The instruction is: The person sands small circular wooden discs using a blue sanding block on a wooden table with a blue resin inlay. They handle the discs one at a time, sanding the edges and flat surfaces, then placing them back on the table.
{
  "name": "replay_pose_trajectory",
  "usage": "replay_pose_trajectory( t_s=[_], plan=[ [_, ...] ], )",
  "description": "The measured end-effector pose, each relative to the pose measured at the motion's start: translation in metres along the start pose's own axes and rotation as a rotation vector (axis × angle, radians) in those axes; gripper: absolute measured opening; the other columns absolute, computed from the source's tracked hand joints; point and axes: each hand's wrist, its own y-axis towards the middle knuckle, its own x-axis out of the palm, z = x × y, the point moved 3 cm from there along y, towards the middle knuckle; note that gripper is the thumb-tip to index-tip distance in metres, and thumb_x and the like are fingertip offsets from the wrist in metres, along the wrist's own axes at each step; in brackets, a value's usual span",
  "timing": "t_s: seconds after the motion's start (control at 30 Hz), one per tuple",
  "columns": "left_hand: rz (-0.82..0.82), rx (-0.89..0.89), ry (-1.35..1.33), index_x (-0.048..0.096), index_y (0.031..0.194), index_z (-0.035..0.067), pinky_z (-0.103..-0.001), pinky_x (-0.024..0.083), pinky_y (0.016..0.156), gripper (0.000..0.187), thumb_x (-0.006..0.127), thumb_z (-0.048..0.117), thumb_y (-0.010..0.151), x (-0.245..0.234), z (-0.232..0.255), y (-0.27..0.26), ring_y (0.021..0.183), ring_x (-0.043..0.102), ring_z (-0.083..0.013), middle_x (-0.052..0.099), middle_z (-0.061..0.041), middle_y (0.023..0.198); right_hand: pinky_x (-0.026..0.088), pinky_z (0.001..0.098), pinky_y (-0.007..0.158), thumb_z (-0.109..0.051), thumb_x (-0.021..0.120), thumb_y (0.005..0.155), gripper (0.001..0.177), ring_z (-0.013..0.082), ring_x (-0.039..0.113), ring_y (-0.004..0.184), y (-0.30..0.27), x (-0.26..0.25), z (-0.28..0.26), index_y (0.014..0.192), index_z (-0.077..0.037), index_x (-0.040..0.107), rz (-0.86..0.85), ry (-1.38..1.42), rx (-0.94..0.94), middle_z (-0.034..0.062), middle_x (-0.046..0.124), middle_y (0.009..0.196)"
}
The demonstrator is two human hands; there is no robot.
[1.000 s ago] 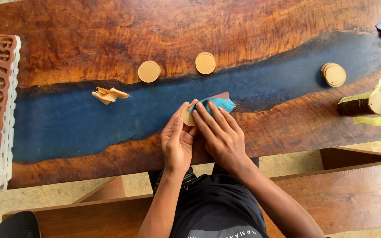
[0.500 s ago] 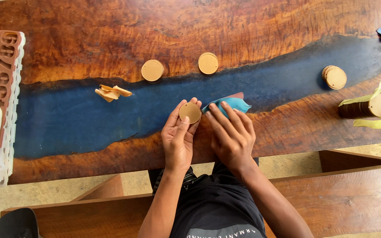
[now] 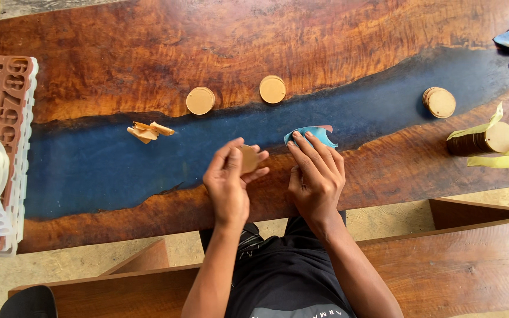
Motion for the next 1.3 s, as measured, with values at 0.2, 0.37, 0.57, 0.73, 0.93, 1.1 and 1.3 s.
replay_pose_trajectory(
  t_s=[0.2, 0.37, 0.57, 0.73, 0.93, 1.1, 1.3],
  plan=[
    [-0.024, 0.320, 0.320, 0.060, 0.128, -0.002, -0.029, 0.065, 0.056, 0.044, 0.079, 0.007, 0.089, -0.016, 0.047, 0.044, 0.083, 0.074, -0.0263, 0.070, -0.023, 0.108, 0.051, 0.0394, 0.095, 0.014, 0.061, 0.077, 0.044, 0.0288, 0.073, 0.114, 0.000, -0.002, 0.001, 0.109, -0.010, 0.079, 0.002, 0.036, 0.034, 0.0080, 0.078, 0.120],
    [0.025, 0.663, 0.805, 0.068, 0.120, 0.002, -0.034, 0.060, 0.061, 0.037, 0.081, 0.005, 0.086, -0.020, 0.072, 0.073, 0.078, 0.070, -0.0252, 0.067, -0.015, 0.097, 0.051, 0.0407, 0.094, 0.015, 0.062, 0.075, 0.045, 0.0303, 0.073, 0.113, 0.000, -0.004, 0.001, 0.108, -0.010, 0.080, 0.010, 0.056, 0.059, 0.0085, 0.078, 0.118],
    [-0.004, 0.926, 1.126, 0.070, 0.110, 0.005, -0.042, 0.053, 0.073, 0.028, 0.075, 0.001, 0.082, -0.011, 0.085, 0.094, 0.081, 0.065, -0.0307, 0.060, -0.009, 0.088, 0.052, 0.0417, 0.095, 0.013, 0.063, 0.077, 0.042, 0.0316, 0.073, 0.112, 0.001, -0.006, 0.001, 0.108, -0.009, 0.080, 0.002, 0.081, 0.071, 0.0091, 0.078, 0.117],
    [-0.072, 0.959, 1.206, 0.070, 0.114, 0.001, -0.045, 0.053, 0.075, 0.040, 0.075, -0.007, 0.076, -0.005, 0.087, 0.105, 0.083, 0.064, -0.0349, 0.057, -0.011, 0.094, 0.052, 0.0436, 0.094, 0.013, 0.064, 0.078, 0.040, 0.0339, 0.073, 0.112, 0.002, -0.005, 0.002, 0.109, -0.008, 0.080, 0.000, 0.113, 0.089, 0.0113, 0.078, 0.117],
    [-0.280, 0.824, 1.272, 0.061, 0.129, -0.007, -0.059, 0.048, 0.101, 0.039, 0.069, -0.006, 0.091, 0.009, 0.090, 0.108, 0.117, 0.061, -0.0487, 0.054, -0.022, 0.119, 0.052, 0.0435, 0.096, 0.013, 0.065, 0.078, 0.040, 0.0330, 0.073, 0.111, 0.003, -0.005, 0.003, 0.108, -0.008, 0.080, -0.001, 0.126, 0.086, 0.0104, 0.078, 0.116],
    [-0.484, 0.633, 1.453, 0.051, 0.138, -0.016, -0.072, 0.023, 0.116, 0.040, 0.059, 0.008, 0.106, 0.025, 0.088, 0.103, 0.143, 0.033, -0.0541, 0.044, -0.034, 0.148, 0.052, 0.0447, 0.096, 0.013, 0.063, 0.079, 0.040, 0.0325, 0.073, 0.112, 0.003, -0.004, 0.004, 0.109, -0.008, 0.079, -0.018, 0.144, 0.087, 0.0103, 0.077, 0.119],
    [-0.510, 0.623, 1.640, 0.047, 0.145, -0.005, -0.071, 0.020, 0.121, 0.045, 0.052, 0.026, 0.112, 0.008, 0.073, 0.122, 0.148, 0.033, -0.0440, 0.043, -0.024, 0.150, 0.052, 0.0443, 0.095, 0.015, 0.063, 0.078, 0.040, 0.0336, 0.073, 0.110, 0.005, -0.005, 0.004, 0.106, -0.008, 0.079, -0.009, 0.172, 0.098, 0.0104, 0.078, 0.117]
  ],
)
